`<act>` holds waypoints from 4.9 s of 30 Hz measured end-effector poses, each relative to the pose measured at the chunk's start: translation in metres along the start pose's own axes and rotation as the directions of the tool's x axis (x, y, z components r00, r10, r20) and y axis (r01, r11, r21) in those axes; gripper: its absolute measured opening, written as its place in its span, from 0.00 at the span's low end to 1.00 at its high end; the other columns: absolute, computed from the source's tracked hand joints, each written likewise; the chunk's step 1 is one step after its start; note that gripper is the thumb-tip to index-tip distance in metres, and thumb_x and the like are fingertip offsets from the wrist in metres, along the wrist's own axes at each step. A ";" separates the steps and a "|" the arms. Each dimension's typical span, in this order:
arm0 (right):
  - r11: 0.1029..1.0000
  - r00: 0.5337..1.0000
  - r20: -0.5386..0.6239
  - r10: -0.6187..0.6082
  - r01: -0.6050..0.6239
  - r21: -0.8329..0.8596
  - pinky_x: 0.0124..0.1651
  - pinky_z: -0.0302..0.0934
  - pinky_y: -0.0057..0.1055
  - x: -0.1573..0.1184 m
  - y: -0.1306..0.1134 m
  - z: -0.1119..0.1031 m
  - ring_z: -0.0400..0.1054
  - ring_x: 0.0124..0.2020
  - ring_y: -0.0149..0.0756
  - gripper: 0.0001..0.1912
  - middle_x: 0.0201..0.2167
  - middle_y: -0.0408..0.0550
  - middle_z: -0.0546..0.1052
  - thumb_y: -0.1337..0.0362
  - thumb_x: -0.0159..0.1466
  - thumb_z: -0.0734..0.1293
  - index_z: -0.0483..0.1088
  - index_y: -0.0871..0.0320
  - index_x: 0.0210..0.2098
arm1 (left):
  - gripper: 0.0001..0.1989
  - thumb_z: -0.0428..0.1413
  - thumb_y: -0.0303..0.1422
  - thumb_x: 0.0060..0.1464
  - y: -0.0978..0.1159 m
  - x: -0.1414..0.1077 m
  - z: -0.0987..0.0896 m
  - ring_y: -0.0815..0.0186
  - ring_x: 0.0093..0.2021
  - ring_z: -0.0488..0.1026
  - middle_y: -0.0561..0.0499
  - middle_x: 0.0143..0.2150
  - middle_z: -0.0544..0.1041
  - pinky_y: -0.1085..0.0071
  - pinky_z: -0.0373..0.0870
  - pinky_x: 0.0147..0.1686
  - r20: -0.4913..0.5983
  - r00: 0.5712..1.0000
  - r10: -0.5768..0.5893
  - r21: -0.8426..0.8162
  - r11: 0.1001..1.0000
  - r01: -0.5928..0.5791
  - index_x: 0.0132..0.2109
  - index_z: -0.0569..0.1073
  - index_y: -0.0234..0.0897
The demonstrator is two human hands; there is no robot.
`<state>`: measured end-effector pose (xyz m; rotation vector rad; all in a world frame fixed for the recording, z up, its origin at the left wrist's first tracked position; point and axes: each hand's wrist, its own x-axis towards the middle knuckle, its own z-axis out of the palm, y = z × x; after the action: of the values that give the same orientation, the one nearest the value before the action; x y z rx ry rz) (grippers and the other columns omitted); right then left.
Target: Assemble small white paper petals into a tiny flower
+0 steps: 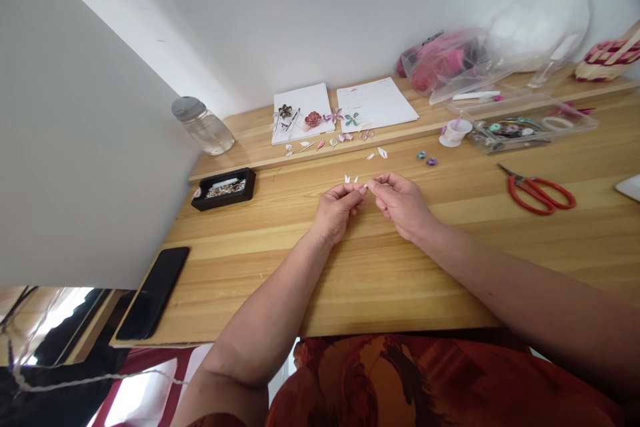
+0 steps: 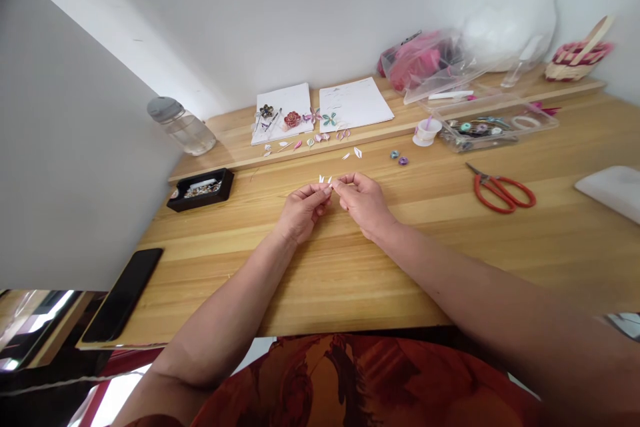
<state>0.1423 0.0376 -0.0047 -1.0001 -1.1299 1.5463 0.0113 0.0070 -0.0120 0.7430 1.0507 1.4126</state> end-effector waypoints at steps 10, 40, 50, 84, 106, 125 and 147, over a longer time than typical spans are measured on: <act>0.999 1.000 0.015 -0.021 0.021 -0.029 0.18 0.40 0.25 0.001 0.002 -0.001 0.52 0.17 0.24 0.18 0.16 0.35 0.63 0.52 0.51 0.76 0.68 0.57 0.29 | 0.17 0.71 0.39 0.36 -0.001 0.000 0.000 0.75 0.27 0.66 0.53 0.28 0.73 0.75 0.55 0.24 -0.014 1.000 0.012 0.020 1.000 -0.012 0.31 0.78 0.34; 0.999 0.999 0.045 -0.007 0.009 -0.046 0.18 0.40 0.25 0.002 0.002 -0.001 0.53 0.17 0.24 0.19 0.17 0.35 0.64 0.52 0.51 0.75 0.71 0.57 0.33 | 0.18 0.69 0.42 0.39 -0.002 0.000 -0.002 0.76 0.23 0.60 0.55 0.24 0.70 0.75 0.53 0.23 -0.049 0.998 0.030 0.117 0.993 -0.024 0.32 0.77 0.34; 0.998 0.999 0.033 -0.042 0.043 -0.047 0.19 0.41 0.25 0.002 0.005 -0.003 0.54 0.18 0.24 0.16 0.17 0.36 0.65 0.54 0.52 0.75 0.70 0.57 0.30 | 0.17 0.70 0.40 0.38 0.000 -0.001 0.000 0.75 0.26 0.64 0.53 0.28 0.73 0.76 0.54 0.24 -0.063 0.997 0.037 0.105 0.994 -0.030 0.32 0.77 0.33; 0.855 0.949 0.205 -0.241 0.308 -0.417 0.30 0.60 0.29 0.002 0.005 -0.011 0.67 0.25 0.31 0.07 0.25 0.43 0.76 0.60 0.59 0.69 0.71 0.57 0.30 | 0.14 0.67 0.40 0.44 0.007 0.005 -0.011 0.76 0.23 0.63 0.53 0.25 0.72 0.77 0.55 0.23 -0.126 0.981 0.148 0.241 0.964 -0.115 0.31 0.77 0.32; 0.880 0.966 0.255 -0.039 0.154 -0.449 0.19 0.53 0.24 0.001 0.008 -0.011 0.60 0.16 0.25 0.08 0.22 0.41 0.74 0.59 0.61 0.67 0.67 0.56 0.28 | 0.11 0.69 0.29 0.43 0.004 0.006 -0.006 0.69 0.34 0.77 0.50 0.31 0.79 0.70 0.72 0.43 -0.089 0.994 0.063 -0.185 0.980 -0.079 0.30 0.75 0.31; 0.856 0.965 0.257 -0.045 0.170 -0.488 0.20 0.58 0.25 0.003 0.010 -0.013 0.63 0.18 0.28 0.07 0.22 0.42 0.74 0.59 0.61 0.67 0.70 0.56 0.33 | 0.12 0.68 0.32 0.44 0.007 0.004 -0.004 0.72 0.31 0.75 0.52 0.30 0.77 0.72 0.72 0.40 -0.079 0.995 0.058 -0.128 0.989 -0.068 0.30 0.72 0.33; 0.767 0.889 0.138 -0.438 0.449 -0.458 0.41 0.72 0.33 -0.001 0.002 -0.011 0.76 0.48 0.42 0.21 0.47 0.54 0.80 0.63 0.63 0.66 0.73 0.57 0.55 | 0.16 0.69 0.36 0.43 0.003 0.006 -0.006 0.72 0.31 0.74 0.52 0.29 0.76 0.70 0.72 0.41 -0.085 0.994 0.072 -0.073 0.994 -0.078 0.31 0.72 0.32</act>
<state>0.1525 0.0383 -0.0096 -0.9346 -1.6814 0.9083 0.0040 0.0121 -0.0124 0.6794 1.0356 1.5506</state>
